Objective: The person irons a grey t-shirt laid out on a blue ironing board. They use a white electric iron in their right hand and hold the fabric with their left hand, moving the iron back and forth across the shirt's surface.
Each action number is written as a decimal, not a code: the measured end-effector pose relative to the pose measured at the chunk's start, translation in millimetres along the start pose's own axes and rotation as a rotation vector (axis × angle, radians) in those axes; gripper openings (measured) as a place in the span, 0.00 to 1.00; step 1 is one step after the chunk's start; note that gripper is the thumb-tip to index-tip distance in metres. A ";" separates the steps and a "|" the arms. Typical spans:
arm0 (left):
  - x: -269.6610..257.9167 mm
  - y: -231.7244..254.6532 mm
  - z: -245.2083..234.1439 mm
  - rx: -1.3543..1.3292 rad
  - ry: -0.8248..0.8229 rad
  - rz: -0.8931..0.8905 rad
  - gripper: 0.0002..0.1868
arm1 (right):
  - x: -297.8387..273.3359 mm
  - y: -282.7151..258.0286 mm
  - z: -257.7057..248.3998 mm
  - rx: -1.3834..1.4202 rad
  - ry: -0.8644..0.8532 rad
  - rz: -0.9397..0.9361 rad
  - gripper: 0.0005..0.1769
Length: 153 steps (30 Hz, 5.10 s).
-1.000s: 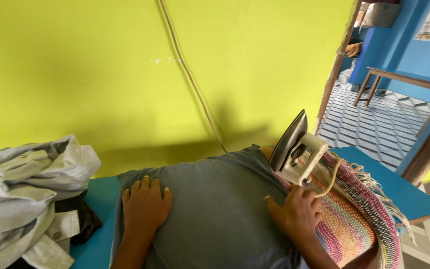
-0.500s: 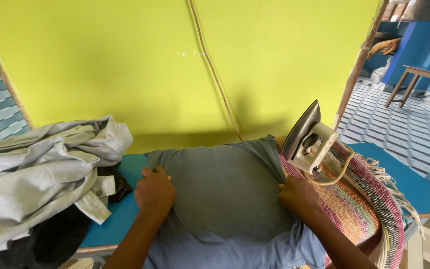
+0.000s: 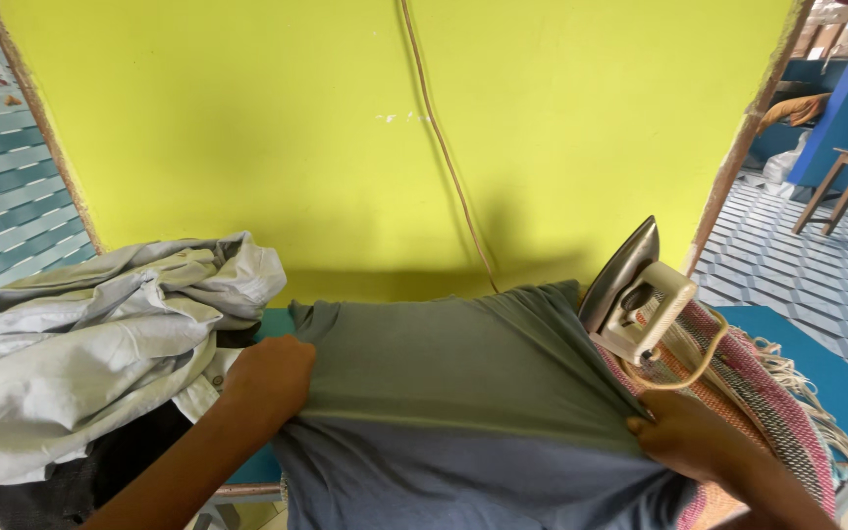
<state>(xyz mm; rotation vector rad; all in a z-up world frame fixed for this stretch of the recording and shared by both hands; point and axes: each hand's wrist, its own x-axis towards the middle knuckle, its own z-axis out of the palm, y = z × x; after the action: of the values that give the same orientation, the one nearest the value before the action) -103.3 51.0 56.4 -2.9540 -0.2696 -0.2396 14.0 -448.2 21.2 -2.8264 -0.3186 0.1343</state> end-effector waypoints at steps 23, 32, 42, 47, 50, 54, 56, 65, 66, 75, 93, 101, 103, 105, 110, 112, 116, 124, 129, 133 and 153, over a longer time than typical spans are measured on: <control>179.2 -0.6 57.0 -0.372 -0.141 -0.330 0.24 | 214.9 -120.1 22.9 -0.168 0.353 -0.200 0.29; 185.2 -21.6 94.4 -0.630 0.564 -0.239 0.05 | 228.0 -113.2 42.5 -0.033 0.767 -0.101 0.13; 176.0 -5.5 50.7 -0.252 0.152 -0.231 0.23 | 196.1 -151.4 25.5 -0.244 0.430 -0.024 0.22; 134.2 37.0 52.2 -0.433 0.195 0.211 0.33 | 145.6 -170.5 53.7 0.051 0.296 -0.506 0.34; 111.0 44.0 54.8 -0.418 0.011 0.294 0.38 | 142.8 -153.8 55.0 -0.217 -0.007 -0.551 0.35; 103.5 45.4 46.2 -0.325 -0.123 -0.034 0.44 | 158.1 -131.6 39.5 -0.288 0.063 -0.259 0.37; 96.9 58.3 45.0 -0.254 -0.094 -0.093 0.43 | 158.1 -135.0 44.4 -0.297 0.072 -0.142 0.38; 78.4 60.3 48.3 -0.282 -0.105 -0.106 0.43 | 102.2 -111.4 54.6 -0.196 0.319 -0.281 0.35; 75.9 59.1 47.5 -0.269 -0.124 -0.133 0.43 | 95.8 -109.3 49.1 -0.128 0.333 -0.236 0.33; 58.6 72.1 52.0 -0.250 -0.111 -0.210 0.39 | 52.4 -75.2 0.6 0.034 1.144 0.201 0.42; 51.1 72.7 47.1 -0.287 -0.049 -0.192 0.38 | 100.5 -34.7 -29.4 0.660 0.942 -0.145 0.24; 50.3 73.3 44.0 -0.305 -0.057 -0.194 0.38 | 60.2 -124.1 -104.0 -0.019 0.808 -0.103 0.23; 47.6 74.5 44.5 -0.306 -0.049 -0.200 0.38 | 47.7 -151.7 -116.7 -0.063 0.663 -0.240 0.27; 50.1 70.9 41.1 -0.289 -0.038 -0.200 0.38 | 41.3 -180.6 -117.2 -0.104 0.505 -0.343 0.26; 43.5 71.4 43.8 -0.316 0.033 -0.240 0.36 | 40.5 -225.7 -73.6 -0.117 0.231 -0.562 0.26; 43.1 68.6 41.0 -0.331 0.035 -0.263 0.34 | 45.6 -238.8 -51.7 -0.128 0.157 -0.456 0.28; 44.5 67.0 36.1 -0.374 -0.020 -0.287 0.34 | 53.4 -243.3 -26.6 -0.150 0.194 -0.346 0.21; 43.8 71.4 30.7 -0.309 -0.058 -0.331 0.35 | 87.8 -265.8 -18.7 -0.115 0.221 -0.216 0.29; 47.5 69.7 31.5 -0.325 -0.120 -0.419 0.36 | 98.4 -271.7 -14.9 -0.108 0.251 -0.215 0.28; 46.5 67.9 35.4 -0.319 -0.035 -0.460 0.38 | 94.6 -269.3 -17.6 -0.110 0.201 -0.219 0.23; 48.5 68.0 47.4 -0.293 -0.033 -0.410 0.38 | 54.8 -203.1 -24.6 -0.342 0.116 -0.014 0.18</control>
<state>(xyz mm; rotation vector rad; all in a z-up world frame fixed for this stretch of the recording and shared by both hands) -36.3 1.6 8.5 -3.1581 -0.9213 -0.3021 28.9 -253.0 101.9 -3.1507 -0.3657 -0.0977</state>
